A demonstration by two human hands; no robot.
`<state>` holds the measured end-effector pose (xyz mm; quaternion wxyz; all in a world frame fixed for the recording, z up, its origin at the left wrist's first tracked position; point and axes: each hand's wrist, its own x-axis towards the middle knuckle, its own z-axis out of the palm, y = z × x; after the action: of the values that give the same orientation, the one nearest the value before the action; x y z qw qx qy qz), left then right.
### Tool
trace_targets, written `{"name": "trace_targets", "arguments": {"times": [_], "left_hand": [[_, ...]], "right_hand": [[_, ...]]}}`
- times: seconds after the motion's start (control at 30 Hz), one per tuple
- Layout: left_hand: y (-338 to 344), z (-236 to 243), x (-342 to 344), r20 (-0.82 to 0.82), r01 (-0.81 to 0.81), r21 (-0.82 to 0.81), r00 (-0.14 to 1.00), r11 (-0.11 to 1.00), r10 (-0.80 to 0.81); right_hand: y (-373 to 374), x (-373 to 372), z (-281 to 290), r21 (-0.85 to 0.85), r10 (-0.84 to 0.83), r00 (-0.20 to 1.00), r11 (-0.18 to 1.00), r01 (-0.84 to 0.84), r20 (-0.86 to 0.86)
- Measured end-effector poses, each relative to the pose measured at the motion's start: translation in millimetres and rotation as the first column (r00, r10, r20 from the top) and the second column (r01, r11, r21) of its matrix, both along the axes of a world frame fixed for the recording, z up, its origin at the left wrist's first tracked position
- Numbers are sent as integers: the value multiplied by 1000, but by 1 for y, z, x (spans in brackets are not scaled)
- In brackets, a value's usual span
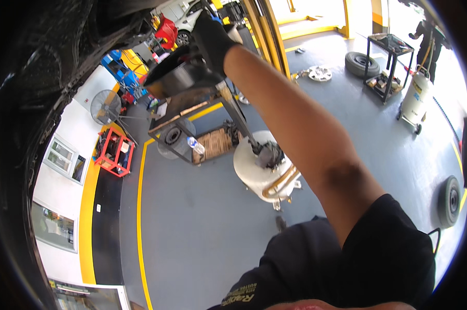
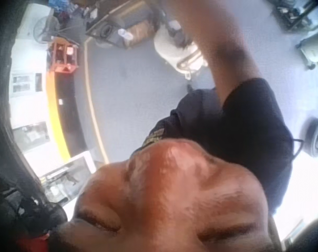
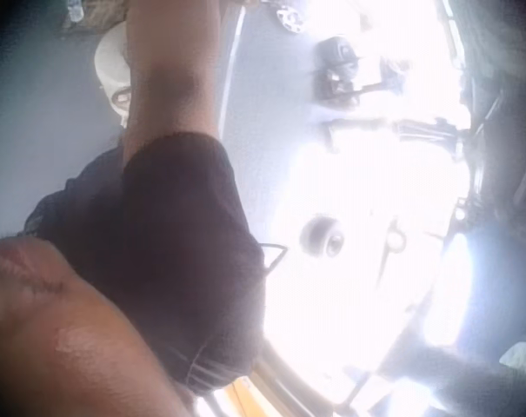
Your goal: The person positions an oil drain pan under a lifted vehicle, then uses a wrench to loosen and remove a bolt from the underside. After removing the bolt, the person sprays brake cleaner on brake pads and the brake rotor, then wipes the components with a cloth.
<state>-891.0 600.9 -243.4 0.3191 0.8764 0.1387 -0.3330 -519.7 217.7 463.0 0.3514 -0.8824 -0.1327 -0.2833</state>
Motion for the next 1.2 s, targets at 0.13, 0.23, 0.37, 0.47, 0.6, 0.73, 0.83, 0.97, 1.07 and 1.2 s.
{"name": "trace_targets", "arguments": {"times": [0.13,0.23,0.37,0.47,0.6,0.73,0.83,0.97,1.07,1.2], "left_hand": [[-7,8,44,-54,-11,18,998,1000,12],[-8,16,60,-88,0,36,996,999,3],[-2,22,86,-67,34,36,997,999,-32],[-5,18,133,-44,-73,53,996,996,76],[-18,9,201,266,238,212,919,948,-291],[-45,9,222,600,309,137,730,941,-327],[-73,18,221,683,559,121,554,821,-477],[-136,44,251,697,512,90,580,854,-421],[-194,63,291,792,467,67,513,881,-332],[-256,58,325,571,642,-62,651,764,-500]], "right_hand": [[7,-1,7,956,535,844,235,-175,23],[8,8,9,990,570,820,73,-123,60],[8,9,9,988,591,801,37,-153,102],[8,5,10,988,567,816,21,-151,113],[10,6,9,990,585,803,4,-139,110],[10,16,7,988,599,787,-56,-145,149],[10,24,0,977,606,767,-99,-189,210],[5,38,-12,931,617,705,-146,-335,350],[8,57,-27,898,597,674,-241,-368,436],[18,79,-96,848,550,764,174,-501,338]]}}
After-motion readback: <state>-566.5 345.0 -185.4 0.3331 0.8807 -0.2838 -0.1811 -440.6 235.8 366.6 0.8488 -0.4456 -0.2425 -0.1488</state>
